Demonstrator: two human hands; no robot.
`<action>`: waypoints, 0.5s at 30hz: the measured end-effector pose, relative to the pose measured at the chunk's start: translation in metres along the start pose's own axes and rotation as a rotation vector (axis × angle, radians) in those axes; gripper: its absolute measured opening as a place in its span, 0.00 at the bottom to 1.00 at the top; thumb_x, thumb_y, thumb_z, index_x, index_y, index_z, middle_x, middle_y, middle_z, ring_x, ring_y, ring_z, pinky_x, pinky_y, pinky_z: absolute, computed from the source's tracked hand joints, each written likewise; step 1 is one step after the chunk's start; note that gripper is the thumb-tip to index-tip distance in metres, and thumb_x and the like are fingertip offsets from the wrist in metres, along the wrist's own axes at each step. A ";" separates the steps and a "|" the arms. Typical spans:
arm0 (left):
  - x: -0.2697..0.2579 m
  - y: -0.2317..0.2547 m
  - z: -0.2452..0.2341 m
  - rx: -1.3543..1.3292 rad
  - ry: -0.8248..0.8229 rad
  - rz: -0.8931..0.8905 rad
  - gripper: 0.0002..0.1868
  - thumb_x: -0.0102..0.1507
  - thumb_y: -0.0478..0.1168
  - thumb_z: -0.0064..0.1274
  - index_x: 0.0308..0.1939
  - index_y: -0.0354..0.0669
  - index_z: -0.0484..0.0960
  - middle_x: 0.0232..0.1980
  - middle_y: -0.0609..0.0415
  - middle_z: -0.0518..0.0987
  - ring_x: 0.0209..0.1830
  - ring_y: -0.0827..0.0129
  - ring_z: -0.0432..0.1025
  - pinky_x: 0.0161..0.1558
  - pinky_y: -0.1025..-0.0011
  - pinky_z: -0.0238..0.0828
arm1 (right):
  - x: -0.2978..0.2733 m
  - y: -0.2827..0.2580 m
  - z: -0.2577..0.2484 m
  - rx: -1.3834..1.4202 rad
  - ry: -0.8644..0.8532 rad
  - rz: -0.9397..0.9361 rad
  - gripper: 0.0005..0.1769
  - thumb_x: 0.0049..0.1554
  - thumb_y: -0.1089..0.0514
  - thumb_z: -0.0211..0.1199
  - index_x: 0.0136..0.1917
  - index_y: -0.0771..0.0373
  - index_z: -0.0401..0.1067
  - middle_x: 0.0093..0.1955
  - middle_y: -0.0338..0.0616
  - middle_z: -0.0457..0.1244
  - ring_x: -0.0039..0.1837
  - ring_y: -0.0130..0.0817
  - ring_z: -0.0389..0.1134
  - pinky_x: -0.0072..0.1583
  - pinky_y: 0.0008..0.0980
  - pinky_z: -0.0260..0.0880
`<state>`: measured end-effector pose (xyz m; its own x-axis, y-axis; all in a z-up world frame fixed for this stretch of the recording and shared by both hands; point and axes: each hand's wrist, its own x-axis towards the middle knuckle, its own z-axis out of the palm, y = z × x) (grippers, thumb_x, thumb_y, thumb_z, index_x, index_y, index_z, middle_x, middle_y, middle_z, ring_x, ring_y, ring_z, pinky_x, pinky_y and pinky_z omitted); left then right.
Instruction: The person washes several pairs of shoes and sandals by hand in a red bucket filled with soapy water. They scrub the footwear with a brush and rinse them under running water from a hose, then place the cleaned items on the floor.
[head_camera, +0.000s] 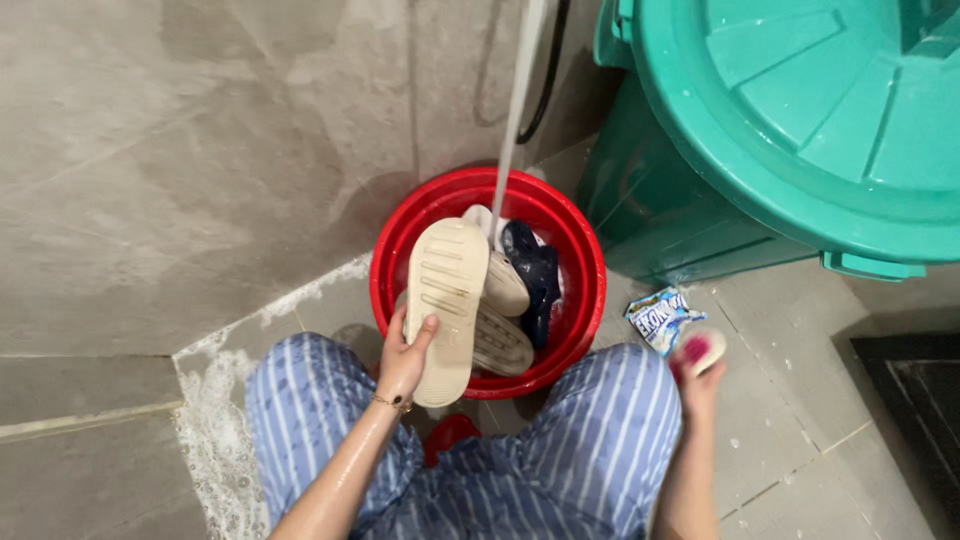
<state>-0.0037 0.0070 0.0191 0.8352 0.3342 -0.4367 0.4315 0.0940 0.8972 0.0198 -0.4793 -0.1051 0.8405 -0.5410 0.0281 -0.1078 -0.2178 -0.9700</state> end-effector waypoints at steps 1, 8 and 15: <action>-0.002 0.005 -0.002 0.000 -0.009 0.072 0.39 0.63 0.52 0.58 0.73 0.39 0.63 0.61 0.46 0.79 0.57 0.66 0.76 0.56 0.69 0.74 | 0.006 -0.030 0.002 0.035 -0.051 -0.095 0.42 0.56 0.54 0.73 0.74 0.64 0.53 0.69 0.47 0.60 0.68 0.38 0.65 0.65 0.36 0.70; -0.019 0.029 -0.009 -0.074 -0.017 0.415 0.38 0.66 0.49 0.57 0.75 0.37 0.61 0.68 0.45 0.75 0.65 0.65 0.71 0.63 0.69 0.68 | -0.064 -0.234 0.142 -0.168 -0.445 -0.533 0.36 0.53 0.52 0.75 0.70 0.63 0.65 0.68 0.48 0.66 0.65 0.42 0.72 0.65 0.38 0.73; -0.035 0.024 -0.021 -0.308 0.018 0.311 0.33 0.65 0.47 0.55 0.72 0.38 0.68 0.62 0.42 0.81 0.59 0.60 0.76 0.58 0.65 0.74 | -0.194 -0.260 0.233 -0.443 -0.560 -0.914 0.28 0.59 0.46 0.66 0.71 0.52 0.73 0.65 0.57 0.62 0.64 0.54 0.64 0.62 0.47 0.70</action>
<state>-0.0299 0.0177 0.0578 0.9022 0.4064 -0.1442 0.0367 0.2608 0.9647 0.0082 -0.1286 0.0855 0.8064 0.3763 0.4562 0.5775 -0.6672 -0.4705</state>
